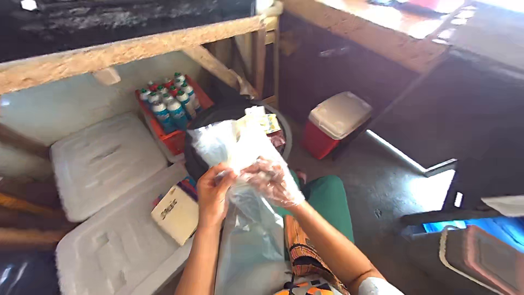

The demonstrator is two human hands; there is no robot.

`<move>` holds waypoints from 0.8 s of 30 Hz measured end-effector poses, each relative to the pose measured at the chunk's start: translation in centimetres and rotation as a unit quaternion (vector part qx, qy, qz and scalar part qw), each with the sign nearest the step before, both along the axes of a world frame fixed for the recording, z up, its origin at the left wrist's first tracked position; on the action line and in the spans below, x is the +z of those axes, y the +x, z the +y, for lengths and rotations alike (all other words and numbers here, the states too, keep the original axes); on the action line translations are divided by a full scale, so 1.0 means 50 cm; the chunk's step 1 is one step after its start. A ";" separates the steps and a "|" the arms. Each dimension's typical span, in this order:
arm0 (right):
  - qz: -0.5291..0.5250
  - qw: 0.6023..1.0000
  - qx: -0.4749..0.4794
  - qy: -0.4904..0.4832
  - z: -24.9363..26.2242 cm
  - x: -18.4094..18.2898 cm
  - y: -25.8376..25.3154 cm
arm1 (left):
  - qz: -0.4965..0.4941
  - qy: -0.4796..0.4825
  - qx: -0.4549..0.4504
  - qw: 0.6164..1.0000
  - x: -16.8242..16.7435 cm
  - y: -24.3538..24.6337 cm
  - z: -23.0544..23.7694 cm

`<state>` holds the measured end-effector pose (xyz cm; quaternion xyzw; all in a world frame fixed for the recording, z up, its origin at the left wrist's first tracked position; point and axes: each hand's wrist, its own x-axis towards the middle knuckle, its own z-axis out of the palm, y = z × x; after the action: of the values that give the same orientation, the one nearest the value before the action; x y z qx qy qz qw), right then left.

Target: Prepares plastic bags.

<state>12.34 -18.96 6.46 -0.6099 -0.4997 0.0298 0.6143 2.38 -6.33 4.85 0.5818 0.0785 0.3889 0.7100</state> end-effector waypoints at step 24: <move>0.096 0.974 0.183 -0.088 -0.059 0.036 0.022 | 0.025 0.177 -0.345 0.921 -0.029 -0.015 0.058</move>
<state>13.45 -21.89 8.26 -0.5538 -0.5372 0.2441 0.5875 1.61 -3.42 3.39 0.6988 -0.1796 0.1131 0.6831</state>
